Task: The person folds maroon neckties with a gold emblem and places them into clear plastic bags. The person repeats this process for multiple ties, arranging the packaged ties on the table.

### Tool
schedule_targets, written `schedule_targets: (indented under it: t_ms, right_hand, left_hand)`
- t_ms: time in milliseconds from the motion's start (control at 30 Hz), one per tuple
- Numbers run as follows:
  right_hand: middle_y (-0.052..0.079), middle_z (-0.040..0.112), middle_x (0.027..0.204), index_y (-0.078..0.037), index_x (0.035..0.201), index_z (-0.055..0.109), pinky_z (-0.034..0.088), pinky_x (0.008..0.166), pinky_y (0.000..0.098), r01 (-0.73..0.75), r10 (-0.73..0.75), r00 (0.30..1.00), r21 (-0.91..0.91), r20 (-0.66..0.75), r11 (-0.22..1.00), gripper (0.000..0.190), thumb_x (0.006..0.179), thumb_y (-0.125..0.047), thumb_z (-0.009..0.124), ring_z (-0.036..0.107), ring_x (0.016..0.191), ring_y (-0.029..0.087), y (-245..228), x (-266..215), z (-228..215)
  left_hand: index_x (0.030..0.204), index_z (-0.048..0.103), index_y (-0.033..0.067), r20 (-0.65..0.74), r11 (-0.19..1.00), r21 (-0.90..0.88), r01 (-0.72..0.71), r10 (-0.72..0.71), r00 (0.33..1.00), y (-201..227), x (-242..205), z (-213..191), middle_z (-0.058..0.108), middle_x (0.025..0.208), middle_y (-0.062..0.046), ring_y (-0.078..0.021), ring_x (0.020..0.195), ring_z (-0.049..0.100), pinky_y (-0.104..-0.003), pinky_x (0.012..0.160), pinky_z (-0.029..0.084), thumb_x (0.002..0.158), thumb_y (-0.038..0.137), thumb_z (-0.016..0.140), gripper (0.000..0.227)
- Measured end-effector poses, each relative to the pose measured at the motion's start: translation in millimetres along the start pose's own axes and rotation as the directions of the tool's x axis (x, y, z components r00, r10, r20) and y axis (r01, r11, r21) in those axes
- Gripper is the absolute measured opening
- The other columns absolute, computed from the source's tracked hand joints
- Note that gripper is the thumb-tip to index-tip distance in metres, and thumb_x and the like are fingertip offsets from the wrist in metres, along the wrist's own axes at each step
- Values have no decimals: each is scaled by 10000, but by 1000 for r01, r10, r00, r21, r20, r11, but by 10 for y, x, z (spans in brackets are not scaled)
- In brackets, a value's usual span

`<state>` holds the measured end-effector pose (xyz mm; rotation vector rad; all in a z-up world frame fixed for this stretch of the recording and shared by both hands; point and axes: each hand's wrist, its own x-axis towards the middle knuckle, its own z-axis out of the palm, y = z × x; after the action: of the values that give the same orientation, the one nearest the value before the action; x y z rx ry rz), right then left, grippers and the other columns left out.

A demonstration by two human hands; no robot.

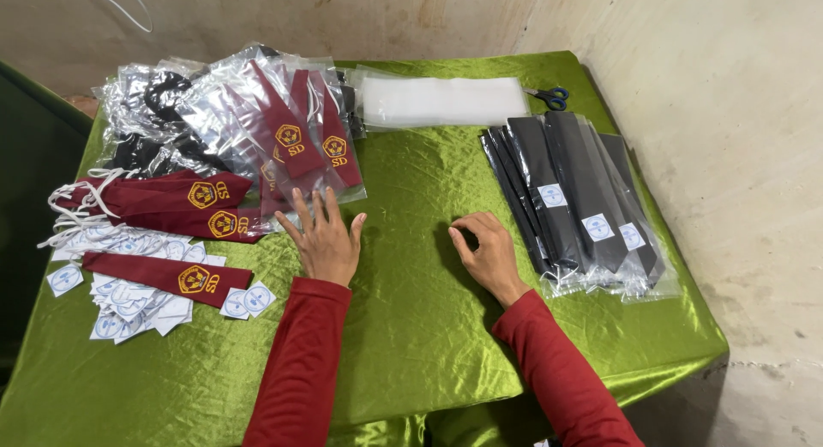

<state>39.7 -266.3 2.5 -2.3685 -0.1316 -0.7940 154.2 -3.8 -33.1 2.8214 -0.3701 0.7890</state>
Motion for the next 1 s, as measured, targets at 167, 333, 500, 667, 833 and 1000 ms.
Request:
schedule_targets:
  t_ms: [167, 333, 500, 667, 833, 1000]
  right_hand:
    - [122, 741, 880, -64, 933, 772, 588, 762, 412, -3, 3, 1000, -20, 7, 1000, 94, 921, -157, 767, 717, 900, 336, -147, 42, -51]
    - [104, 727, 889, -79, 935, 773, 582, 777, 406, 6, -6, 1000, -46, 16, 999, 91, 915, -168, 772, 702, 909, 326, -137, 39, -46]
    - [102, 715, 905, -87, 939, 771, 581, 800, 422, -10, 12, 999, -70, 35, 998, 96, 910, -178, 770, 694, 929, 328, -119, 19, -32]
    - [104, 707, 910, -79, 954, 775, 573, 813, 412, -35, 39, 997, -59, 67, 998, 94, 925, -167, 757, 686, 944, 316, -178, 35, -68]
    - [106, 699, 915, -84, 958, 775, 574, 824, 409, -51, 55, 996, -60, 71, 997, 103, 930, -182, 756, 681, 956, 314, -148, 11, -73]
    - [103, 698, 929, -90, 967, 773, 570, 831, 418, -50, 57, 995, -79, 86, 996, 105, 934, -188, 751, 679, 969, 315, -149, 15, -74]
  left_hand:
    - [1501, 506, 15, -64, 991, -129, -28, 20, 998, 41, -9, -306, 403, 1597, -273, -480, 1546, 175, -697, 1189, 64, 1039, 543, 511, 701]
    - [1303, 688, 112, -62, 993, -94, 76, -82, 995, -305, -260, -413, 600, 1412, -171, -395, 1460, 410, -632, 1168, 284, 1004, 452, 633, 456]
    - [1259, 734, 197, -100, 944, 150, 295, -282, 954, -1275, -701, -459, 690, 1202, -49, -276, 1201, 625, -449, 889, 525, 950, 409, 759, 375]
    - [1127, 775, 174, 83, 951, 199, 238, -259, 962, -1392, -869, -643, 725, 1157, -57, -267, 1125, 697, -406, 834, 580, 973, 526, 687, 394]
    - [1007, 778, 173, 50, 943, 273, 189, -210, 976, -1530, -893, -283, 739, 1101, -28, -234, 1009, 732, -379, 803, 598, 956, 359, 692, 211]
    - [965, 771, 225, 118, 937, 205, 282, -310, 943, -1717, -811, -350, 755, 869, -15, -264, 825, 769, -420, 727, 578, 1006, 344, 607, 206]
